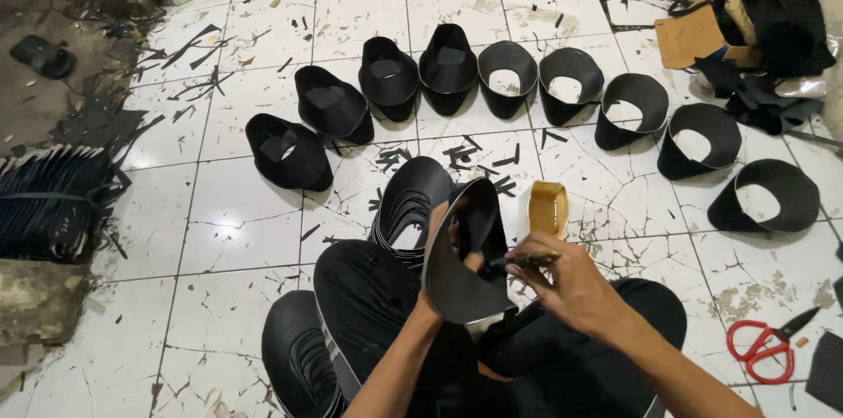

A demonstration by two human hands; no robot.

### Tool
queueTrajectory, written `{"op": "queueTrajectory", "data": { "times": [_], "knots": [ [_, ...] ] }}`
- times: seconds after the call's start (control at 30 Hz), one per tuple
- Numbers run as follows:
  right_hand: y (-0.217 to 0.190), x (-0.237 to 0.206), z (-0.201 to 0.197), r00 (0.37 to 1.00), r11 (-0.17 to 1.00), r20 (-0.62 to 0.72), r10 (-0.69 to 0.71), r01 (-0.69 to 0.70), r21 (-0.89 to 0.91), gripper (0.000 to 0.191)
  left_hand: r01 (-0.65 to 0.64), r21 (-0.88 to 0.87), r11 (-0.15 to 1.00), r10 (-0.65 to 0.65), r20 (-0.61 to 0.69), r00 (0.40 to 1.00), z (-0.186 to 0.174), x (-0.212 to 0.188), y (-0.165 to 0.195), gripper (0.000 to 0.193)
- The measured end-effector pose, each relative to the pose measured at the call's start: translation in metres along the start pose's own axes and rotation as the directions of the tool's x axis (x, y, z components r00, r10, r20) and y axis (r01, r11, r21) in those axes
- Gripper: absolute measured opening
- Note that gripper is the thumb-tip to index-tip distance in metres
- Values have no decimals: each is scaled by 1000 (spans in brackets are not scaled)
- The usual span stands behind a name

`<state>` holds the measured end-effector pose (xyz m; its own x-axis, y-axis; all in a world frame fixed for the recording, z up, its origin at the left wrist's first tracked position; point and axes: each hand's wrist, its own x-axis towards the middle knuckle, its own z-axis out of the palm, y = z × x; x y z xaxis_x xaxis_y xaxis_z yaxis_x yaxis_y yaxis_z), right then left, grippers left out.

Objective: The person sits on the workshop floor and uses a brush to apply glue from a small container along the edges of black shoe upper components, then places each treated piece in a row on the floor with the others.

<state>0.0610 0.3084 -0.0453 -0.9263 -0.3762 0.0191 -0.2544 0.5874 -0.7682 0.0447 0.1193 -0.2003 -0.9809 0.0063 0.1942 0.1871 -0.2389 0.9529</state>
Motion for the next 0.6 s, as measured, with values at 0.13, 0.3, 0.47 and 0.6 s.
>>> {"op": "queueTrajectory", "data": {
  "times": [0.13,0.3,0.47,0.6],
  "knots": [
    [0,2,-9,933,905,-57,-355,328,-271,23,-1,-30,1000,4,99,995,10,1,34,85],
    [-3,3,-3,867,795,-139,-478,360,-487,30,109,-138,984,-94,112,989,16,4,63,83],
    [-5,-4,13,830,960,-500,-249,279,-15,27,82,-182,980,-48,185,982,15,4,60,67],
    [-3,-1,19,788,948,-536,-304,308,-85,27,128,-423,897,-41,209,977,15,5,44,64]
  ]
}}
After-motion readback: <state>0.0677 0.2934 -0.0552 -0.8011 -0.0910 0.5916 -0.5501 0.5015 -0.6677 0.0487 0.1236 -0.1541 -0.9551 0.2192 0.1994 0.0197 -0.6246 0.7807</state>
